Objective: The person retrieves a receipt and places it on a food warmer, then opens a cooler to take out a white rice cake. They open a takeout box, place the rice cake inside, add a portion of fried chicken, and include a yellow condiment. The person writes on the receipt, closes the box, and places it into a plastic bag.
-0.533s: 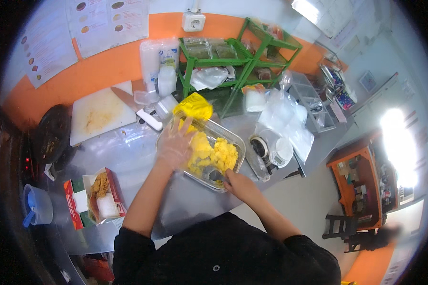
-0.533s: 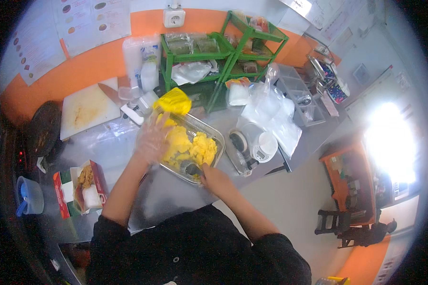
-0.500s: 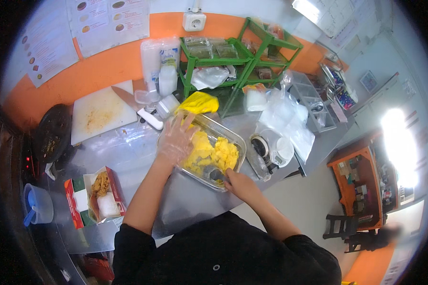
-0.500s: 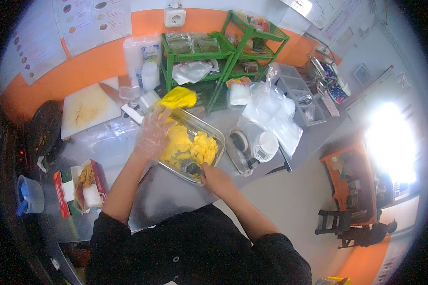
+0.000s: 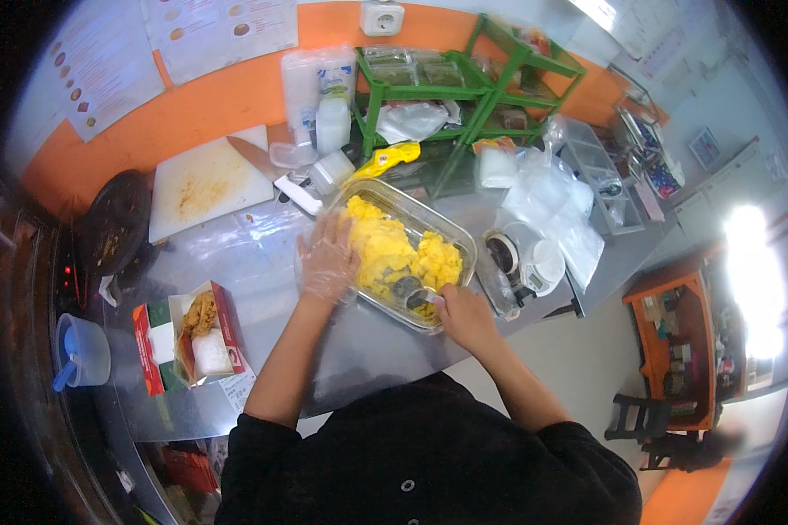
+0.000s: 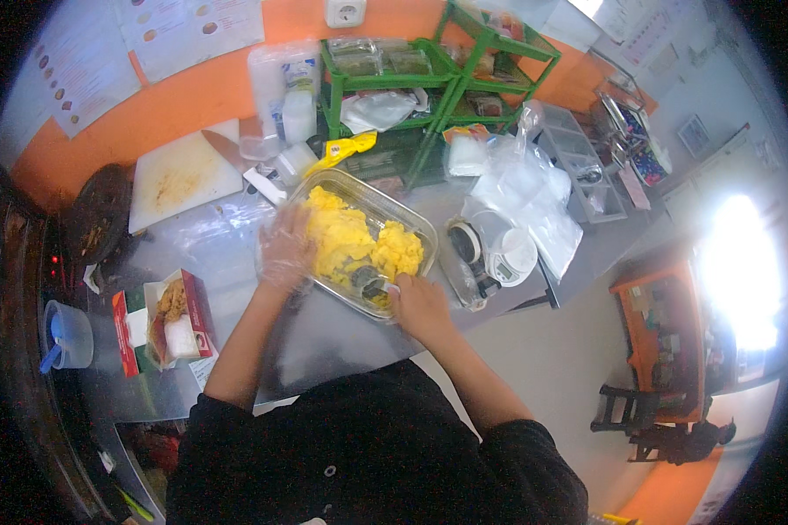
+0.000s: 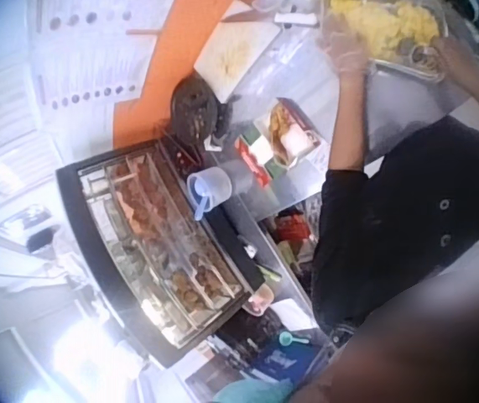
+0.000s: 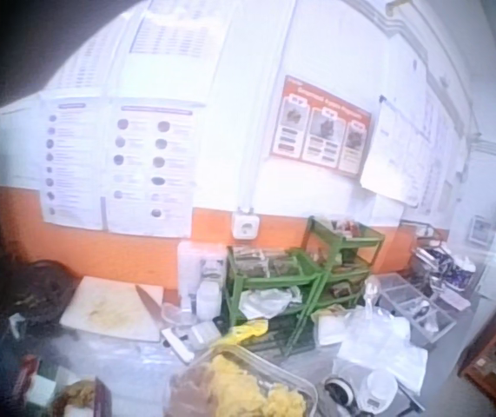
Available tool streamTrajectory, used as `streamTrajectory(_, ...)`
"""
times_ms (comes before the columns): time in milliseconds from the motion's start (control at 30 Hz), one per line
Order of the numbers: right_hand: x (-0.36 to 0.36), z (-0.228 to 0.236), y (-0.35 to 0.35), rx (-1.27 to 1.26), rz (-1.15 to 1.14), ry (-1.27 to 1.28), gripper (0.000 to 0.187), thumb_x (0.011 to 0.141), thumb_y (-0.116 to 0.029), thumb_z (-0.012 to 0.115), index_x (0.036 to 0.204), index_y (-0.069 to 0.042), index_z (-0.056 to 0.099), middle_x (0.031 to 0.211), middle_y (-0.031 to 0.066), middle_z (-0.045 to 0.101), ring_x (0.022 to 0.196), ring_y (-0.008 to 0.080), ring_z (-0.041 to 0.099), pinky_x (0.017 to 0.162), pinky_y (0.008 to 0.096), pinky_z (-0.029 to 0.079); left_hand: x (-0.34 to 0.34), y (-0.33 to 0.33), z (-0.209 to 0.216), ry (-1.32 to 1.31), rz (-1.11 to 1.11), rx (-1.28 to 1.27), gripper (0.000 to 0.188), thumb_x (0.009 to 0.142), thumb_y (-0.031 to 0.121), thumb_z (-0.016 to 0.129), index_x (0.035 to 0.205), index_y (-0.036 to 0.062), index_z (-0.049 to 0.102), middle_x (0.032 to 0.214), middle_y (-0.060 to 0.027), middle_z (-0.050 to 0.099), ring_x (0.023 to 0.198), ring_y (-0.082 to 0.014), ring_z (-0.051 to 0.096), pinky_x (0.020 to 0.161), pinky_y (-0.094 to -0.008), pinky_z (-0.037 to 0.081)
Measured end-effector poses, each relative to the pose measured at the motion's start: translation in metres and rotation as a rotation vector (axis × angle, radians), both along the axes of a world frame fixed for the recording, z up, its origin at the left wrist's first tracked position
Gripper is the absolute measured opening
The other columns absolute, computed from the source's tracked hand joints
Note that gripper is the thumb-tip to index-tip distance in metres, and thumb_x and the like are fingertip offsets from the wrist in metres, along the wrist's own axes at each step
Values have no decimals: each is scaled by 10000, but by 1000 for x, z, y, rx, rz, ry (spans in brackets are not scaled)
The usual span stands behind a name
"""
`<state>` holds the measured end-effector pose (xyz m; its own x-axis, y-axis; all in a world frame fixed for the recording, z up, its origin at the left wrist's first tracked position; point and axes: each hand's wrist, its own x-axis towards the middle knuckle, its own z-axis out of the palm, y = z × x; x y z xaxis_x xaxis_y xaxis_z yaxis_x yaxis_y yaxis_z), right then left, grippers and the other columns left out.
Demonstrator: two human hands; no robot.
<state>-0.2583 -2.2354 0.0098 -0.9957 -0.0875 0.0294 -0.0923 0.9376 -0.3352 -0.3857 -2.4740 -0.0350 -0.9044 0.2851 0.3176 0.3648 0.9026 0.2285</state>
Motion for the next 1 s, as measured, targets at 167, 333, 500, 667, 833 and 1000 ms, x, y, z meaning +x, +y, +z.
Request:
streamTrajectory(167,-6,-12,-4,-379,49,-412,226,911,-274,545,1033,-85,573,872,178,652,854,362,634,734,464,484,-3,-5,6,-156,212,296,557,884,306,553,1382,99,416,1353,-184,443,1235,-359,434,1014,-482,382)
streamTrajectory(333,-3,-20,3,-18,82,-60,234,899,-189,530,1097,-76,580,855,193,655,780,375,642,690,478,500,5,-21,11,-337,156,251,444,880,276,579,1253,49,499,1163,-224,531,1013,-411,540,909,-483,450)
streamTrajectory(500,15,-19,25,155,-87,-35,271,888,-151,518,1149,-94,567,805,177,660,702,377,644,616,475,506,32,-21,9,-351,101,327,437,902,286,563,1235,14,484,1113,-258,561,1013,-447,547,901,-480,444)
streamTrajectory(667,7,-31,17,180,-227,55,329,891,-157,506,1211,-135,582,796,167,660,688,364,643,619,473,506,42,-18,6,-495,83,675,437,928,286,535,1260,15,451,1160,-280,566,1067,-450,541,925,-459,428)
streamTrajectory(833,-27,-38,16,38,-95,-88,243,908,-221,492,1074,-120,638,848,193,654,777,374,644,688,490,490,46,-20,-8,-421,100,661,428,908,186,510,1298,41,408,1230,-285,514,1111,-451,519,938,-471,421)
streamTrajectory(1000,-48,-26,36,-68,235,-211,204,915,-216,498,932,-77,645,829,207,637,766,394,623,684,479,483,43,-11,-25,-222,49,745,391,901,164,539,1255,15,465,1113,-256,546,1036,-438,525,931,-464,417)
